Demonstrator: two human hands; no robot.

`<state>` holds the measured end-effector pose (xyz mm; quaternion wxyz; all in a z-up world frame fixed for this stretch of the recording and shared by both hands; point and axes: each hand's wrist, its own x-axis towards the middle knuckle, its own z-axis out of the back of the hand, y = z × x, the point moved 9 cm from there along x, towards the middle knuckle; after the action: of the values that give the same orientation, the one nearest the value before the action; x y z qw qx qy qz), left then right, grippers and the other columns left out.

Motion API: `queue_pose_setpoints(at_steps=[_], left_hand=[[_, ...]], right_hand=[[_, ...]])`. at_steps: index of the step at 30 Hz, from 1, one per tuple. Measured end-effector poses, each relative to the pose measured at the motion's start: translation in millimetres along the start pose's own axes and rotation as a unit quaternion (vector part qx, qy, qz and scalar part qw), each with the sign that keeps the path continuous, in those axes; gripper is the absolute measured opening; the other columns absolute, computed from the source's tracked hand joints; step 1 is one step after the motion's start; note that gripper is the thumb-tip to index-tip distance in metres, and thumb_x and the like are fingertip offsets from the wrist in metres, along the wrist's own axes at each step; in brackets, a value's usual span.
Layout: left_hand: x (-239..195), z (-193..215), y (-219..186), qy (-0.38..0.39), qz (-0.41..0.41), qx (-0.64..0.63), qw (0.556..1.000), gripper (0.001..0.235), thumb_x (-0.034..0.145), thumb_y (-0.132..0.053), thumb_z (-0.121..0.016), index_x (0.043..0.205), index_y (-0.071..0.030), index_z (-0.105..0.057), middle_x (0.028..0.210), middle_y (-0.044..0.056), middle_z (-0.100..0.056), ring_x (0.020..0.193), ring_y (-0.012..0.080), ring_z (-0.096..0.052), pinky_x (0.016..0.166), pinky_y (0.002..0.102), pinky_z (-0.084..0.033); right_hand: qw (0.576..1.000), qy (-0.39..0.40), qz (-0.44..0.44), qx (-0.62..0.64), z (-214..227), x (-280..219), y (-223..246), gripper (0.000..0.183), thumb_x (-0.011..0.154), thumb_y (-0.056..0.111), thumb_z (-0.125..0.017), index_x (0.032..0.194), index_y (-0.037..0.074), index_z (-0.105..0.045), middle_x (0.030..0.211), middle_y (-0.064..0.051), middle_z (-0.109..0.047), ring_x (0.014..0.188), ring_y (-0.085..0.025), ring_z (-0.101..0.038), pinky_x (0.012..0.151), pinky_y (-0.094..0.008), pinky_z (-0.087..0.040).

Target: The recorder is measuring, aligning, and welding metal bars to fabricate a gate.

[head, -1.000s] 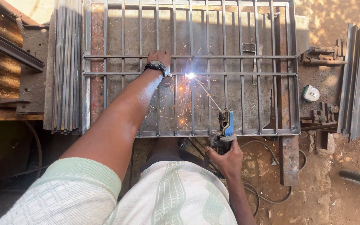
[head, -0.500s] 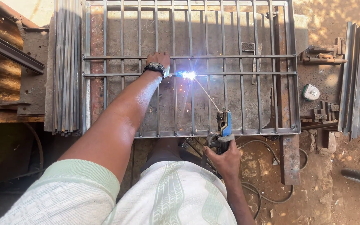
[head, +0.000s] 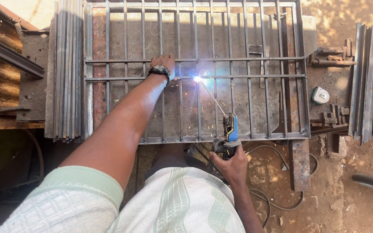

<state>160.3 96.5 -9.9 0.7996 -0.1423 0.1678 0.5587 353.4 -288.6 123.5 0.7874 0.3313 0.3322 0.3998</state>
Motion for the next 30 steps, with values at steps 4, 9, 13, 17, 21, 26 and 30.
queue_pose_setpoints(at_steps=[4,9,13,17,21,26,30], left_hand=[[-4.6,4.1,0.0,0.009,0.004,-0.007,1.000,0.096,0.068,-0.043,-0.095,0.143,-0.003,-0.050,0.137,0.014,-0.063,0.133,0.0296,-0.055,0.104,0.051,-0.044],[0.9,-7.5,4.3,0.012,0.007,-0.008,1.000,0.098,0.066,-0.045,-0.095,0.143,-0.003,-0.050,0.137,0.014,-0.062,0.133,0.0300,-0.053,0.105,0.052,-0.042],[5.9,-7.9,5.3,-0.007,0.004,-0.014,1.000,0.094,0.066,-0.045,-0.095,0.140,-0.006,-0.051,0.137,0.013,-0.062,0.133,0.0305,-0.053,0.104,0.054,-0.041],[5.3,-11.6,4.9,-0.016,0.000,-0.011,1.000,0.091,0.066,-0.045,-0.095,0.138,-0.008,-0.053,0.139,0.011,-0.061,0.133,0.0299,-0.053,0.104,0.054,-0.042],[2.4,-8.1,3.3,-0.015,-0.008,0.000,1.000,0.091,0.067,-0.047,-0.094,0.140,-0.009,-0.053,0.140,0.012,-0.060,0.133,0.0307,-0.054,0.103,0.055,-0.043],[-10.4,8.5,-1.2,-0.004,-0.019,0.013,1.000,0.092,0.066,-0.049,-0.094,0.140,-0.011,-0.053,0.143,0.010,-0.057,0.134,0.0301,-0.052,0.104,0.054,-0.043],[-13.9,12.5,5.3,0.047,-0.004,0.028,0.998,0.090,0.074,-0.059,-0.087,0.144,-0.014,-0.054,0.147,0.011,-0.057,0.139,0.0321,-0.051,0.110,0.053,-0.043]], right_hand=[[1.000,0.011,-0.010,-0.011,-2.5,1.4,-1.8,0.068,0.065,0.029,-0.093,0.118,-0.001,-0.061,0.101,-0.014,-0.075,0.090,-0.021,-0.075,0.083,-0.035,-0.062],[1.000,0.016,-0.008,0.004,-6.0,1.5,-11.1,0.069,0.066,0.030,-0.092,0.119,-0.001,-0.060,0.101,-0.014,-0.076,0.091,-0.021,-0.076,0.083,-0.035,-0.062],[0.999,0.021,-0.026,-0.014,-3.3,2.1,-7.4,0.069,0.064,0.029,-0.092,0.120,0.001,-0.061,0.101,-0.013,-0.076,0.090,-0.022,-0.076,0.083,-0.036,-0.061],[1.000,-0.002,-0.015,-0.025,0.4,1.9,-5.0,0.069,0.062,0.029,-0.092,0.118,0.001,-0.062,0.102,-0.013,-0.076,0.091,-0.023,-0.076,0.083,-0.037,-0.060],[1.000,-0.004,-0.005,-0.004,3.7,1.6,3.4,0.070,0.061,0.028,-0.093,0.118,0.001,-0.063,0.103,-0.015,-0.076,0.093,-0.024,-0.075,0.083,-0.038,-0.059],[0.999,-0.025,-0.012,0.029,8.6,-6.6,-3.0,0.070,0.060,0.025,-0.092,0.120,0.003,-0.064,0.102,-0.014,-0.076,0.094,-0.023,-0.075,0.083,-0.038,-0.058],[0.991,-0.095,0.043,0.082,21.0,-16.9,-23.9,0.070,0.063,0.032,-0.092,0.117,0.000,-0.064,0.103,-0.014,-0.074,0.093,-0.024,-0.072,0.086,-0.037,-0.057]])
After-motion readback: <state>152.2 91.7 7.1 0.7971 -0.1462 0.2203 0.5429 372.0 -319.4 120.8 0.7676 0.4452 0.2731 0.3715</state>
